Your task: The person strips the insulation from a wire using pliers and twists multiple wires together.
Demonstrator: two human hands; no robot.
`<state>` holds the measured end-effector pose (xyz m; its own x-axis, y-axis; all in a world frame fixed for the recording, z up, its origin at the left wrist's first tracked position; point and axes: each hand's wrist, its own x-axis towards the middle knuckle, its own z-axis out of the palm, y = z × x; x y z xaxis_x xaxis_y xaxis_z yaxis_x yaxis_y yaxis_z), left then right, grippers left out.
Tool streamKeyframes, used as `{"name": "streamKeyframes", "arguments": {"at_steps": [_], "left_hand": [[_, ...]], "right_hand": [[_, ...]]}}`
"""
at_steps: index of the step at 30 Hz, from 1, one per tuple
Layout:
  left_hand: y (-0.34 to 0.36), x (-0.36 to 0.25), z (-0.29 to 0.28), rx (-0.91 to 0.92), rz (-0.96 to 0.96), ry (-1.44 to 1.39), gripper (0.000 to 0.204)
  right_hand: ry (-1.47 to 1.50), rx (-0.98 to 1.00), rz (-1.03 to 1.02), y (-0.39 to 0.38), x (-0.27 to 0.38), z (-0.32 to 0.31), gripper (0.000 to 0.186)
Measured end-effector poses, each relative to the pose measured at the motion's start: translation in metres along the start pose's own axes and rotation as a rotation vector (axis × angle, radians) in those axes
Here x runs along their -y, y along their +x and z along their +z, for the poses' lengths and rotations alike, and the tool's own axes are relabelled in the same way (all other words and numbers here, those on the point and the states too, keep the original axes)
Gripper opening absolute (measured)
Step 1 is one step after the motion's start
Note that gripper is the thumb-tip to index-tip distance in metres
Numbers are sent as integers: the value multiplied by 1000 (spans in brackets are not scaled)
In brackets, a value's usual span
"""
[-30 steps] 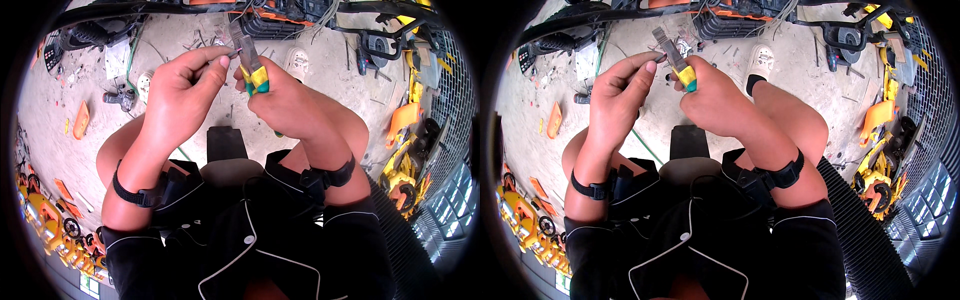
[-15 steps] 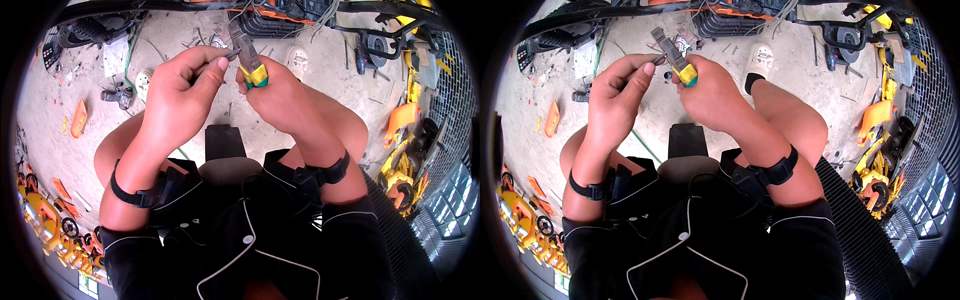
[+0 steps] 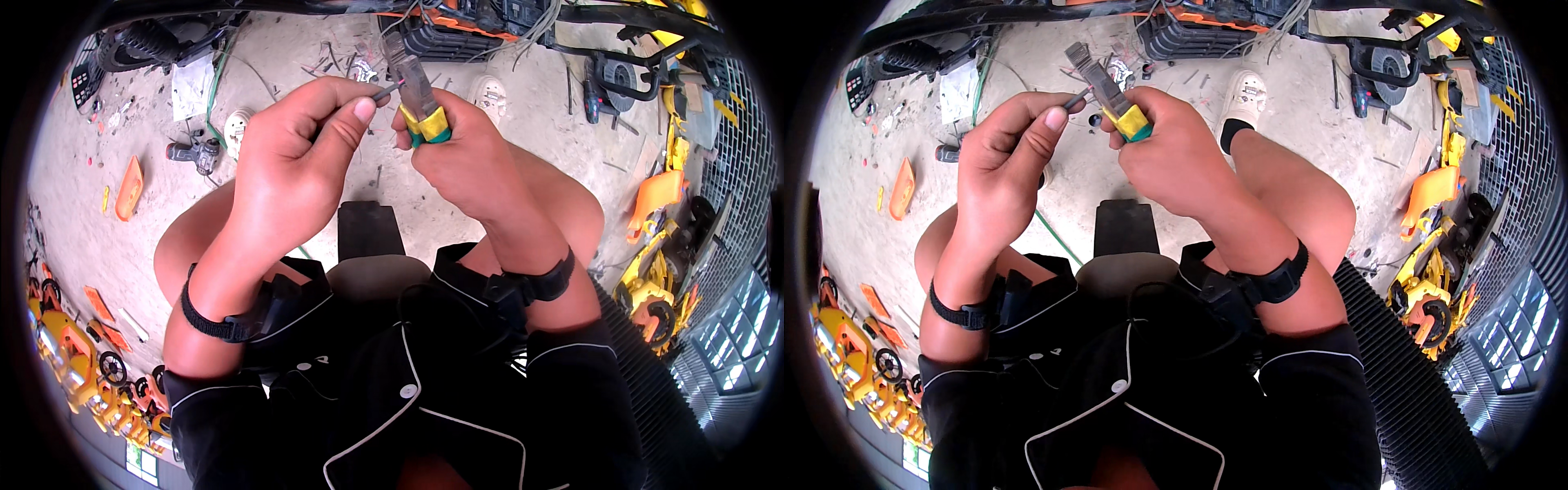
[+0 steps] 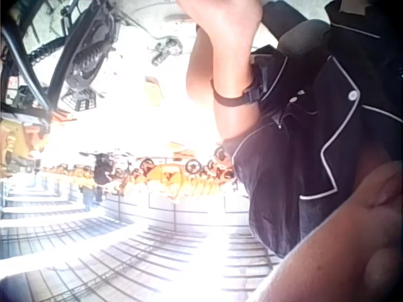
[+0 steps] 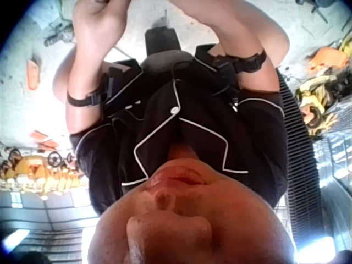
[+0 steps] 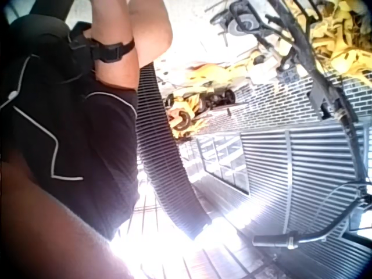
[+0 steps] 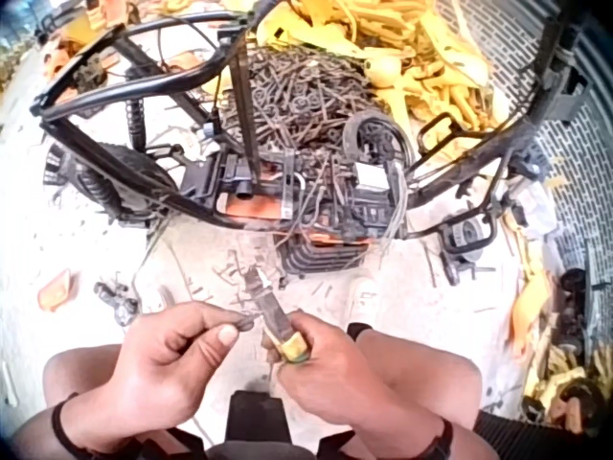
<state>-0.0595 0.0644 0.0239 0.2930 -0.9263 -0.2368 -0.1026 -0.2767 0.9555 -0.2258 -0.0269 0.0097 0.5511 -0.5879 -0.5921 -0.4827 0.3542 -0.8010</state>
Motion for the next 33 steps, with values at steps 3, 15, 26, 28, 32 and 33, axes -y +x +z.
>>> {"name": "streamKeyframes", "arguments": {"at_steps": [3,15,26,28,32,33], "left_hand": [[-2,-4,-4,31,-41,17,20],[-10,0,-14,39,-26,27,19],[-17,3,-21,84,-100,24,19],[-18,5,-25,87,-114,21,19],[-22,18,-31,34,-34,92,16],[-23,21,-34,8,8,134,14]], "right_hand": [[46,27,64,-2,5,1,32],[81,30,-9,0,-5,4,35],[40,10,0,0,-11,0,35],[118,-4,54,2,-14,-6,36],[35,-62,55,3,-10,-15,37],[403,-168,76,5,-25,-31,34]]}}
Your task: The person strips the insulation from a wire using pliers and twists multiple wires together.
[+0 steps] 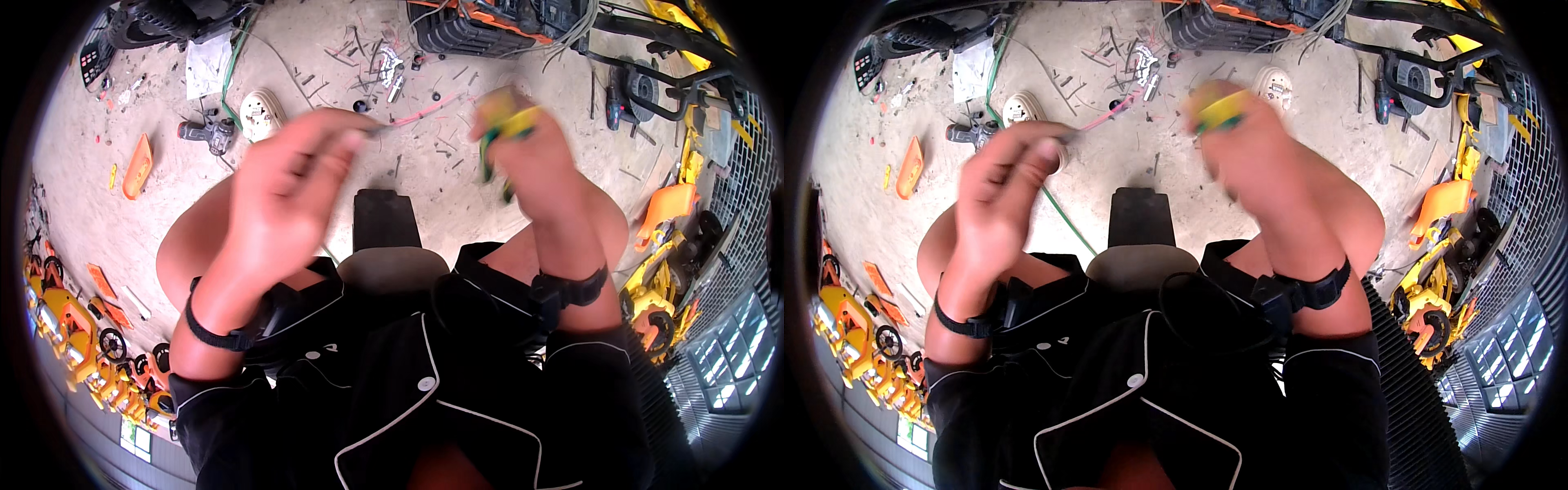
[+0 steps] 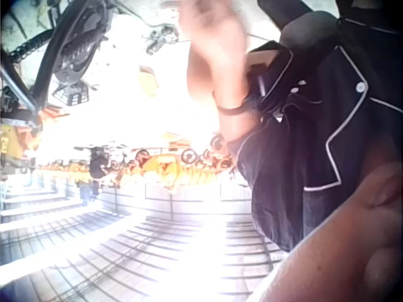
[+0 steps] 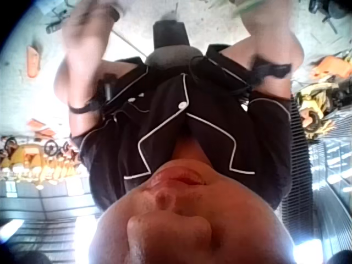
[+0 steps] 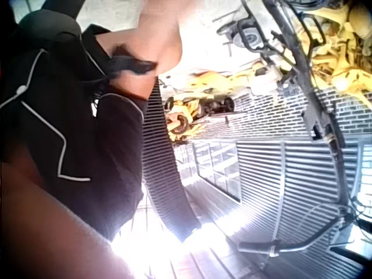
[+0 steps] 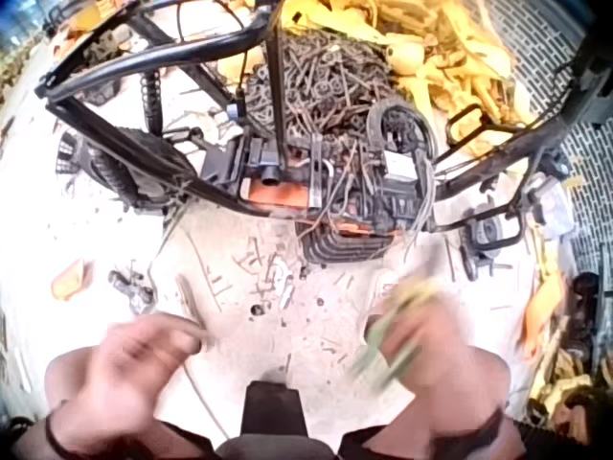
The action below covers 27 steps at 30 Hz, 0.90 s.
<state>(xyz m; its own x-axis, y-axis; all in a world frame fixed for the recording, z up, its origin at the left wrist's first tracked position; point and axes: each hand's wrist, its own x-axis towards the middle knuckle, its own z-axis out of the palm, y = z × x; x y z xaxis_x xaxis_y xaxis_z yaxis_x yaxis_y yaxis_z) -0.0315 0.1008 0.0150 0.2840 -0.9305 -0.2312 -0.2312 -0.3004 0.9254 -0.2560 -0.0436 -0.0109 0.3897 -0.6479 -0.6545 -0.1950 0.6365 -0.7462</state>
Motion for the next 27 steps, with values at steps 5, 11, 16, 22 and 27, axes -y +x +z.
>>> {"name": "streamKeyframes", "arguments": {"at_steps": [5,11,16,22,27], "left_hand": [[-9,39,-43,-294,-250,-254,19],[17,14,-11,-119,-205,-325,21],[26,1,8,-50,-228,-427,21],[26,-11,22,-13,-166,-322,24],[27,-13,28,16,-129,-220,23]], "right_hand": [[-79,-611,-405,16,56,-125,28],[-239,24,81,10,-13,-24,40],[-429,304,36,-5,-10,22,48],[-393,330,26,-9,7,32,47],[-395,351,-1,-11,5,32,46]]}}
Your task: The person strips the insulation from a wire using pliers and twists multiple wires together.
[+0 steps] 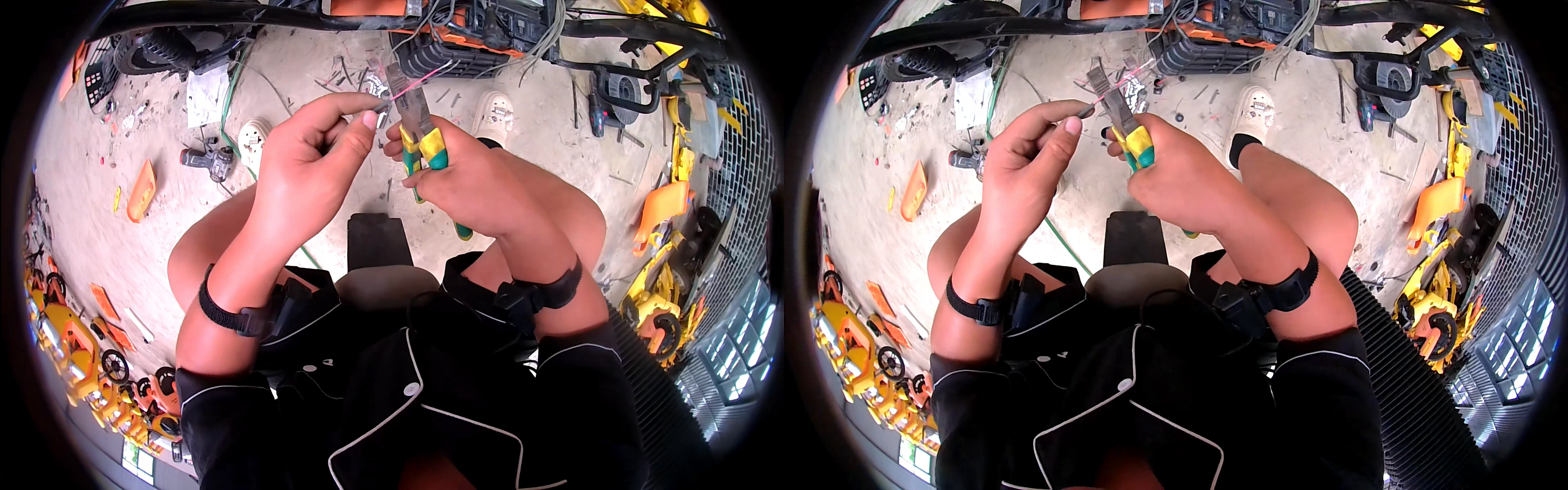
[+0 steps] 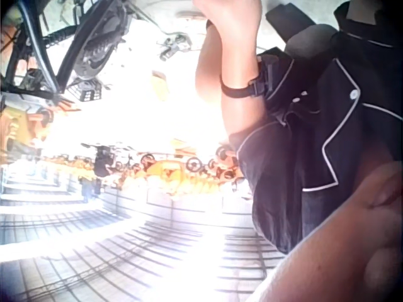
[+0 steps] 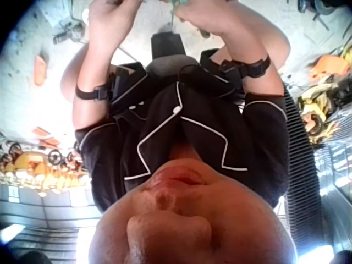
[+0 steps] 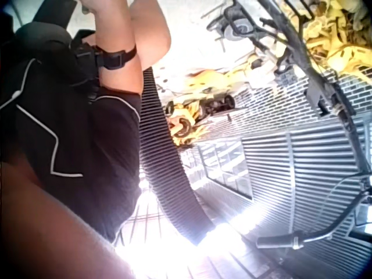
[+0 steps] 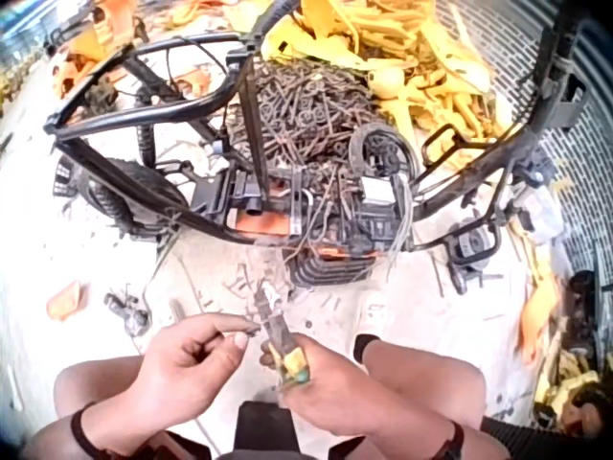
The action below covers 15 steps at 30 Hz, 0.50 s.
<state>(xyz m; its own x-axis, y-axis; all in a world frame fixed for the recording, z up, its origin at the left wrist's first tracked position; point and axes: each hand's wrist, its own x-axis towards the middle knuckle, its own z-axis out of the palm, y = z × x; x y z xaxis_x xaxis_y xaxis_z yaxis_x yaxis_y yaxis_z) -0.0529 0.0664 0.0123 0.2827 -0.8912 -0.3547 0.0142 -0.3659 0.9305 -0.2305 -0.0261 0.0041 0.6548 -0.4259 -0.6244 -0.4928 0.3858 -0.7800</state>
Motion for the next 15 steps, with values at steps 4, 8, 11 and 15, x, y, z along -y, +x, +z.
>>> {"name": "streamKeyframes", "arguments": {"at_steps": [4,8,11,15], "left_hand": [[-1,-1,3,10,-9,40,22],[-3,-3,3,18,-40,61,21],[-5,-5,6,-5,53,102,20],[-11,-6,3,-22,119,103,19]], "right_hand": [[-55,-35,12,-3,3,4,43],[-130,-112,141,-7,24,8,33],[-98,-141,123,-6,19,8,30],[-83,-155,41,-6,15,9,27]]}}
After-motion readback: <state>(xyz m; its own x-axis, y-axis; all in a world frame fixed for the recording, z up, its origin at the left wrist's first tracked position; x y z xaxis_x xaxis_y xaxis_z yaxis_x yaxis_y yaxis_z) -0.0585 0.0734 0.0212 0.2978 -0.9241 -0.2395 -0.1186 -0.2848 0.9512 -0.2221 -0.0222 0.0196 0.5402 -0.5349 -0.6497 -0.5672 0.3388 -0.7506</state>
